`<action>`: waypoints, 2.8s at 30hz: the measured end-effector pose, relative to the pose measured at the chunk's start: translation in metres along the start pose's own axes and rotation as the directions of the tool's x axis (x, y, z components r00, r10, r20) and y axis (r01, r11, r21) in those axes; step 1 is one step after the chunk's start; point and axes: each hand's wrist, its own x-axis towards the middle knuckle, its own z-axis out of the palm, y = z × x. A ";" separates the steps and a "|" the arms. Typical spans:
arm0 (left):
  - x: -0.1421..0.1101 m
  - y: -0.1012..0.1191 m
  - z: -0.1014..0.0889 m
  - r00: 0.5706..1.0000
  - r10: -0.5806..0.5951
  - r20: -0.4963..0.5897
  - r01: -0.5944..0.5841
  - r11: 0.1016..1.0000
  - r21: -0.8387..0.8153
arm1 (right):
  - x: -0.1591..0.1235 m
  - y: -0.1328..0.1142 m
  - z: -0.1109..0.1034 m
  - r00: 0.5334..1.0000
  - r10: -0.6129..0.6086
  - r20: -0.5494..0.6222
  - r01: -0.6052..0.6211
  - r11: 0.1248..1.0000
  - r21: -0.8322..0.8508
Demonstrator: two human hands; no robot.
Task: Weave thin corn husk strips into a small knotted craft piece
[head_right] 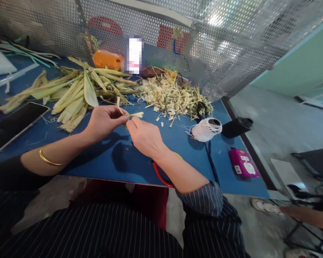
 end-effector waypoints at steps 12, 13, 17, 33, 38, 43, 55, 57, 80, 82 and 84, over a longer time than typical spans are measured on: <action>-0.008 0.012 0.005 0.918 -0.039 0.395 0.119 0.977 -0.178 | 0.018 0.043 -0.013 0.978 0.176 0.116 -0.208 0.711 0.672; -0.009 0.013 0.005 0.920 -0.043 0.389 0.128 0.972 -0.195 | 0.019 0.045 -0.009 0.966 0.205 0.157 -0.254 0.639 0.726; -0.009 0.017 0.004 0.934 -0.078 0.349 0.159 0.964 -0.212 | 0.017 0.046 0.006 0.906 0.245 0.345 -0.408 0.296 0.863; 0.003 -0.008 0.001 0.999 0.002 -0.047 -0.004 0.999 -0.033 | 0.003 0.009 0.002 0.999 0.040 0.011 -0.042 0.978 0.207; 0.001 -0.003 0.000 0.998 0.019 0.062 -0.025 0.996 0.086 | 0.003 0.005 -0.003 0.995 -0.079 0.052 0.075 0.994 0.074; -0.002 0.003 0.000 0.962 -0.054 0.267 0.042 0.998 0.053 | 0.008 0.019 -0.017 1.000 -0.005 0.017 0.001 0.977 0.215; -0.009 0.016 0.003 0.889 -0.118 0.442 0.248 0.937 -0.247 | 0.018 0.046 0.011 0.949 0.208 0.239 -0.315 0.545 0.777; -0.008 0.014 0.001 0.927 -0.131 0.352 0.221 0.948 -0.229 | 0.017 0.042 0.015 0.946 0.217 0.243 -0.323 0.531 0.783; 0.001 0.002 0.002 0.920 -0.255 0.297 0.297 0.949 -0.102 | 0.007 0.021 -0.012 0.999 0.007 -0.046 0.003 0.979 0.202; -0.001 0.004 0.003 0.896 -0.243 0.371 0.301 0.948 -0.106 | 0.010 0.028 -0.015 0.999 0.028 -0.039 -0.014 0.945 0.326; -0.004 0.006 0.003 0.864 -0.215 0.455 0.297 0.948 -0.116 | 0.013 0.035 -0.015 0.999 0.045 -0.002 -0.039 0.890 0.454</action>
